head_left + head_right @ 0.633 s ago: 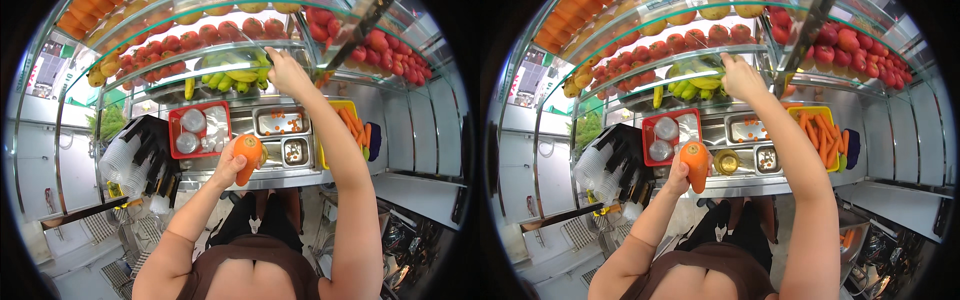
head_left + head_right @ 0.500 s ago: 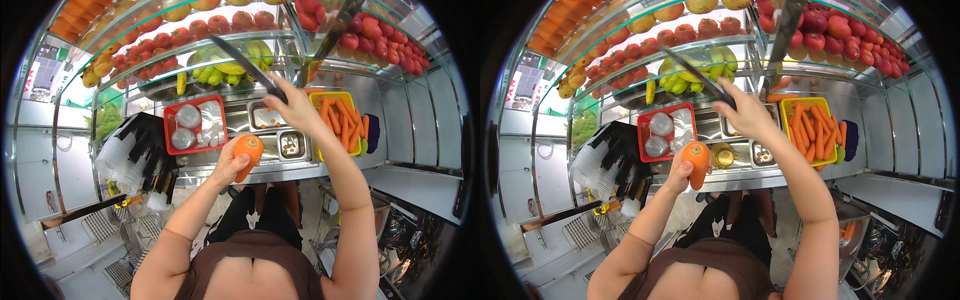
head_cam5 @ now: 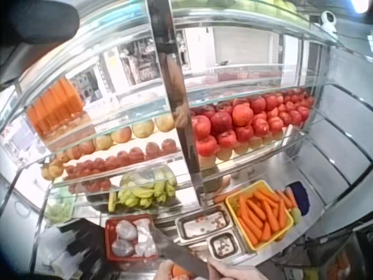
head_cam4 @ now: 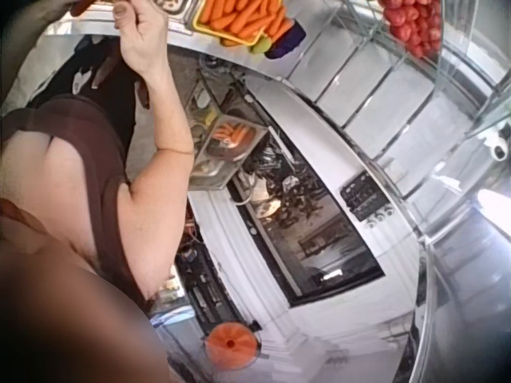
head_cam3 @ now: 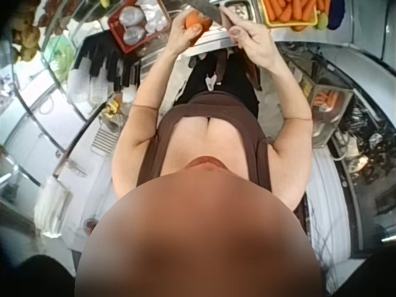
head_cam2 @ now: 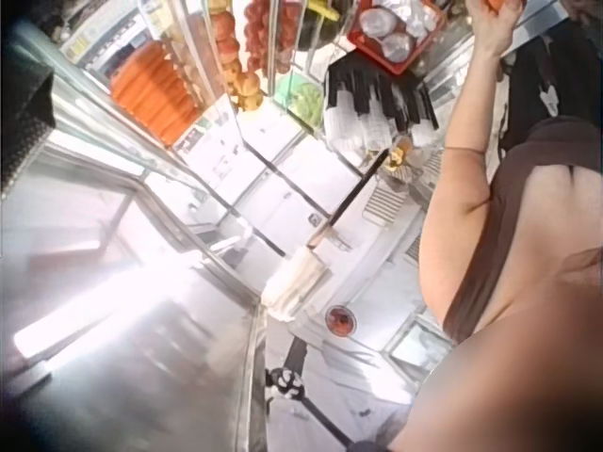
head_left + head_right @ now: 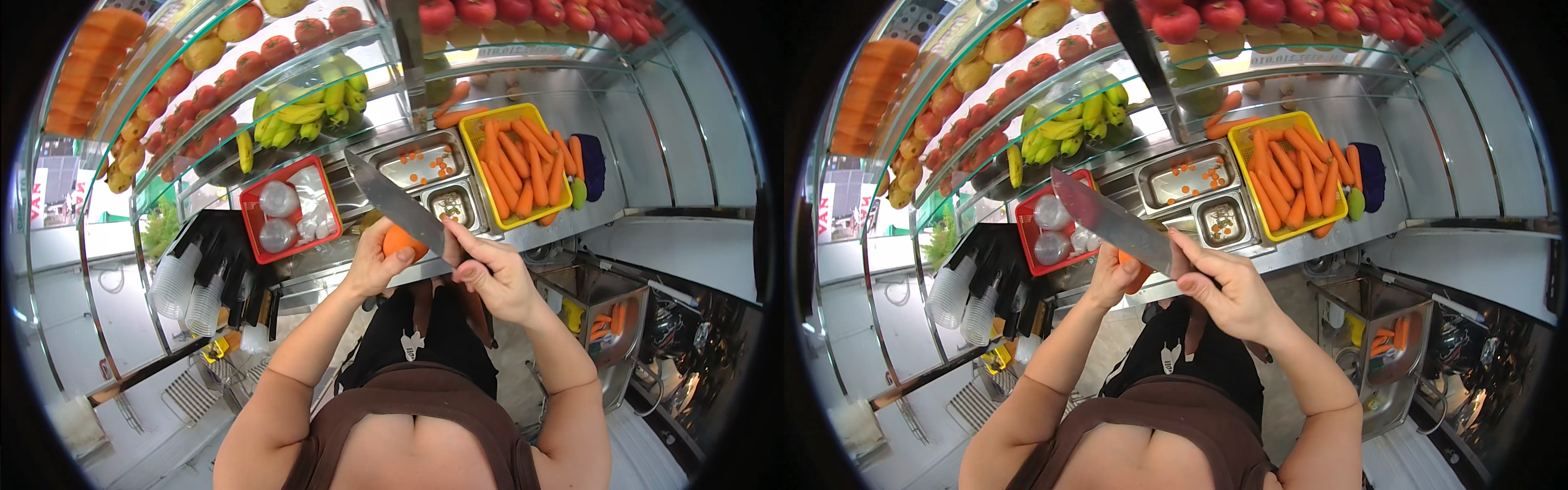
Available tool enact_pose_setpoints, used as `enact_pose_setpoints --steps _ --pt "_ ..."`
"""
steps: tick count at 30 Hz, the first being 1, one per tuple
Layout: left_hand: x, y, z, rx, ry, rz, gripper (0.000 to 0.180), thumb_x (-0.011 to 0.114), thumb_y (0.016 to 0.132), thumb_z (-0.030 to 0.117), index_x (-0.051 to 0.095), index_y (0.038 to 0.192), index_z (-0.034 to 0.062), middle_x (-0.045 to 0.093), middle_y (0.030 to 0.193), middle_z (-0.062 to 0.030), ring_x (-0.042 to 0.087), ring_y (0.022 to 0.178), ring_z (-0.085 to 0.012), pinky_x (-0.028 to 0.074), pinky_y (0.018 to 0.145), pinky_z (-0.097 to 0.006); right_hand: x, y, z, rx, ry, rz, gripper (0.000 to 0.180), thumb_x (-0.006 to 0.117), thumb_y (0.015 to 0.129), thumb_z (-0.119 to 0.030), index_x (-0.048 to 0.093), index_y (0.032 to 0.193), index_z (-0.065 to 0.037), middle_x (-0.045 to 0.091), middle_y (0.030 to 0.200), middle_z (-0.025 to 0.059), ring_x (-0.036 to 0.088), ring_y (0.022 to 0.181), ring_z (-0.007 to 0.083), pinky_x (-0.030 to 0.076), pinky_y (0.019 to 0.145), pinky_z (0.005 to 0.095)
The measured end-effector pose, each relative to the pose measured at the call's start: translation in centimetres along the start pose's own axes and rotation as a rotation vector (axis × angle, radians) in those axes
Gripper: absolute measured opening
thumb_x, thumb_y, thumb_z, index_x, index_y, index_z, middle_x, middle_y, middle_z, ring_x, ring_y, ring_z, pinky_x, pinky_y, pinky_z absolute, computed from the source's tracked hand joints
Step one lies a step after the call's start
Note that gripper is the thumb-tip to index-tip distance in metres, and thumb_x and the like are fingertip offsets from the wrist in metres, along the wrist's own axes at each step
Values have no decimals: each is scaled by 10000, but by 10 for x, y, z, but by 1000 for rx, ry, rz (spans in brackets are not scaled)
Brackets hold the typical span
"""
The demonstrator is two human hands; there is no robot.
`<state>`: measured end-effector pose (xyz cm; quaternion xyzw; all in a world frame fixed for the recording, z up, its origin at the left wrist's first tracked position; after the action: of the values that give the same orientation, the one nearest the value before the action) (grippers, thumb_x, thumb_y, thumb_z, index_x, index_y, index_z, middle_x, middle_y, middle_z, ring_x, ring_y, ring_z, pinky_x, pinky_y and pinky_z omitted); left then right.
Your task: The person peels multiple carrots one at a time using a knife, then places the peeled carrots into a display case. The person repeats this process for several carrots throughout the clip.
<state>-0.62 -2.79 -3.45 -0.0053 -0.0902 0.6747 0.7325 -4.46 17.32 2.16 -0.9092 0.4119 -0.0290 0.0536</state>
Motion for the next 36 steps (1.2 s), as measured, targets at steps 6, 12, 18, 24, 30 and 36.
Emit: enact_pose_setpoints --steps 6,12,18,24,30,36 --pt "26 9 -4 -83 8 10 331 634 769 187 554 1043 19 567 986 -62 552 895 -147 449 793 -292 -4 -15 -1 -209 -242 116 477 625 822 -147 455 1232 27 561 872 116 566 756 253 459 720 321" --pt "41 14 -8 -78 147 -29 399 642 757 275 539 1045 17 563 973 -60 561 875 -131 458 748 -272 -16 -31 5 -138 -260 83 640 620 814 -186 317 1338 22 587 900 192 577 735 346 463 686 356" --pt "53 14 -12 40 150 -61 431 605 778 348 537 1040 12 568 948 -55 567 841 -128 462 709 -264 -20 -41 13 -149 -216 107 626 592 836 -190 300 1345 27 579 762 212 573 667 382 464 662 361" --pt "62 11 -9 -12 257 -32 551 535 775 491 514 1061 21 549 940 -58 554 828 -132 456 699 -263 -23 -51 4 32 -192 16 616 581 844 -202 303 1357 -3 574 720 207 580 661 371 458 650 358" --pt "66 6 -4 35 309 -29 486 522 814 437 510 1058 18 548 942 -64 552 829 -138 453 712 -265 -16 -55 7 -77 -117 76 604 573 845 -194 312 1360 -18 565 678 190 586 604 326 455 631 331" --pt "58 -4 -18 -51 -2 26 368 555 847 323 539 1011 -6 588 884 -53 558 809 -150 452 732 -286 -13 -49 -8 -94 -100 116 566 552 840 -121 336 1353 -19 557 663 106 512 579 160 440 614 277"
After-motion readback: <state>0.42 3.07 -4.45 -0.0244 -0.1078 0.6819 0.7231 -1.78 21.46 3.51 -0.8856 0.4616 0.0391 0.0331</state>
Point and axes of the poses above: each hand's wrist, its own y-axis towards the middle knuckle, its own x-axis out of the palm, z = x × y, the point moved 1 cm from there along y, towards the middle knuckle
